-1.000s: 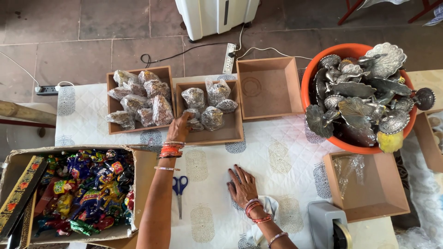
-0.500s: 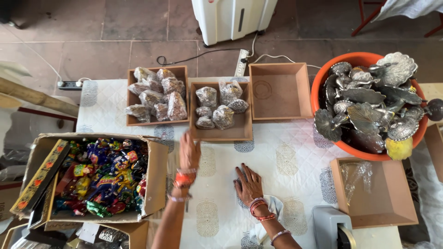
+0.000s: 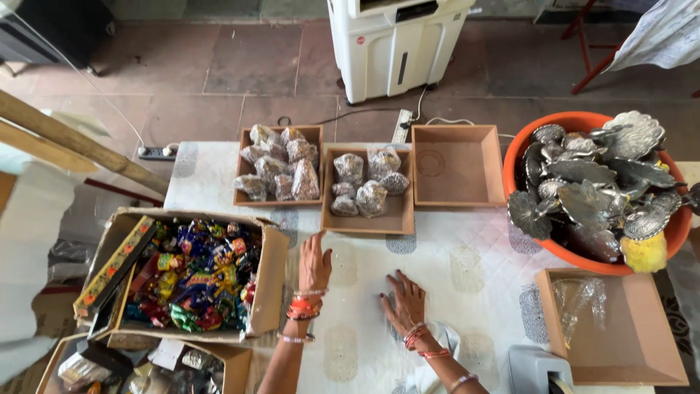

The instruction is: Cleaning a small figurine and wrapping it in bubble wrap for shipping.

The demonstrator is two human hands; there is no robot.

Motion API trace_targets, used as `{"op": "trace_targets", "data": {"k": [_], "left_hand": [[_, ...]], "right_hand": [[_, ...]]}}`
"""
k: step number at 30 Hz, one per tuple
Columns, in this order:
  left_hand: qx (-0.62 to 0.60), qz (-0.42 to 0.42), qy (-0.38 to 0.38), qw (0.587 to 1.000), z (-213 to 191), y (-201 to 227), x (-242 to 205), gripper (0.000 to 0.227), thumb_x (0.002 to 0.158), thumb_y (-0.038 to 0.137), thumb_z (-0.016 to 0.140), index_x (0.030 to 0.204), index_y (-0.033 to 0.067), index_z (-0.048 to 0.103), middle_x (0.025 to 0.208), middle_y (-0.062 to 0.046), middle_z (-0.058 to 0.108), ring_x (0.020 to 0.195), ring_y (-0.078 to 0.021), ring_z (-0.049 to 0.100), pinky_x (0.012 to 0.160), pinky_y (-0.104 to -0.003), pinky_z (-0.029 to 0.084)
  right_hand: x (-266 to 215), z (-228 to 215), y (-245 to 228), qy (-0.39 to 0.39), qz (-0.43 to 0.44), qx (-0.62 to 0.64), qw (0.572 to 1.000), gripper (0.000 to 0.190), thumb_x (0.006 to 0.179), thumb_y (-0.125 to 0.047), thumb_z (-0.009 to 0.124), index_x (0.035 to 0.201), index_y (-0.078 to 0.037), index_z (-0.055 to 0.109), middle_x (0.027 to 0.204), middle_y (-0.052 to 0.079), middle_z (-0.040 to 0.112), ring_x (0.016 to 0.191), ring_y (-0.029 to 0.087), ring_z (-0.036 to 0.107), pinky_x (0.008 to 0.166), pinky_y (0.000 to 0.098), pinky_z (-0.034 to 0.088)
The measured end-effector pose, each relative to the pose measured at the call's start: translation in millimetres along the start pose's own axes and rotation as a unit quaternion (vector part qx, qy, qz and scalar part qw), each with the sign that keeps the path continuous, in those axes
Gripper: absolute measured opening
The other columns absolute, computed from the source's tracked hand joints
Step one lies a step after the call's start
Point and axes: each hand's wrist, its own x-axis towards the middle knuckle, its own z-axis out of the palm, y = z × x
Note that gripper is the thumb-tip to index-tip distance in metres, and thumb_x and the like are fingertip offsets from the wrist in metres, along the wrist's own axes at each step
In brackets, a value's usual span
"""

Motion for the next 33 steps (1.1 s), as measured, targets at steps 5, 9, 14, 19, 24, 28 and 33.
{"op": "trace_targets", "data": {"k": [5, 9, 14, 19, 24, 28, 33], "left_hand": [[0.039, 0.027, -0.041, 0.998, 60.3, -64.3, 66.2, 0.056, 0.081, -0.006, 0.065, 0.134, -0.0031, 0.048, 0.121, -0.025, 0.061, 0.112, -0.0452, 0.057, 0.096, -0.049, 0.052], [0.060, 0.059, -0.079, 0.993, 87.9, -69.7, 95.8, 0.062, 0.077, -0.009, 0.066, 0.136, 0.0023, 0.051, 0.123, -0.025, 0.064, 0.116, -0.0476, 0.058, 0.094, -0.051, 0.053], [0.004, 0.020, -0.072, 0.997, 103.1, -65.5, 111.5, 0.060, 0.071, -0.012, 0.068, 0.127, 0.0064, 0.058, 0.122, -0.024, 0.067, 0.109, -0.0418, 0.065, 0.087, -0.046, 0.059], [0.035, 0.038, -0.067, 0.996, 120.9, -81.6, 114.0, 0.051, 0.079, -0.013, 0.065, 0.123, 0.0127, 0.065, 0.113, -0.021, 0.072, 0.091, -0.0364, 0.073, 0.072, -0.042, 0.061], [0.060, 0.027, -0.093, 0.993, 114.8, -78.6, 109.9, 0.039, 0.084, -0.007, 0.065, 0.117, 0.0142, 0.067, 0.089, -0.015, 0.076, 0.076, -0.0343, 0.071, 0.066, -0.046, 0.057], [0.073, 0.075, -0.069, 0.992, 116.3, -80.9, 115.6, 0.035, 0.080, -0.004, 0.068, 0.110, 0.0126, 0.069, 0.082, -0.014, 0.076, 0.073, -0.0346, 0.069, 0.063, -0.048, 0.056], [-0.058, 0.005, -0.044, 0.997, 79.5, -77.8, 121.7, 0.015, 0.094, 0.006, 0.069, 0.109, 0.0064, 0.071, 0.085, -0.011, 0.078, 0.058, -0.0158, 0.071, 0.042, -0.029, 0.056]], "right_hand": [[74.2, -17.1, -6.2, 0.158, 0.009, 0.196, 0.968, 0.053, 0.097, -0.033, 0.061, 0.143, -0.010, 0.052, 0.138, 0.013, 0.060, 0.125, 0.029, 0.059, 0.107, 0.0442, 0.046], [173.0, -27.9, -6.7, 0.218, -0.031, 0.284, 0.933, 0.067, 0.091, -0.018, 0.072, 0.149, -0.001, 0.042, 0.143, 0.023, 0.054, 0.129, 0.036, 0.056, 0.107, 0.0448, 0.048], [241.4, 22.6, 27.7, 0.117, 0.048, 0.261, 0.957, 0.095, 0.070, -0.027, 0.091, 0.145, 0.002, 0.039, 0.140, 0.028, 0.053, 0.128, 0.041, 0.053, 0.109, 0.0453, 0.044], [247.1, -1.2, 14.4, 0.080, 0.073, 0.292, 0.950, 0.086, 0.069, -0.033, 0.091, 0.137, -0.003, 0.048, 0.130, 0.024, 0.064, 0.119, 0.039, 0.065, 0.104, 0.0451, 0.051], [245.0, -7.4, 14.4, 0.047, 0.092, 0.239, 0.966, 0.086, 0.071, -0.042, 0.089, 0.138, -0.008, 0.048, 0.121, 0.025, 0.070, 0.106, 0.043, 0.069, 0.089, 0.0495, 0.057], [245.3, -6.9, 20.2, 0.073, 0.065, 0.244, 0.965, 0.085, 0.072, -0.044, 0.089, 0.138, -0.009, 0.049, 0.113, 0.026, 0.072, 0.102, 0.044, 0.071, 0.087, 0.0500, 0.058], [246.8, -11.8, 19.3, 0.010, 0.096, 0.209, 0.973, 0.085, 0.073, -0.044, 0.089, 0.139, -0.011, 0.049, 0.102, 0.025, 0.073, 0.093, 0.044, 0.072, 0.081, 0.0513, 0.059]]}}
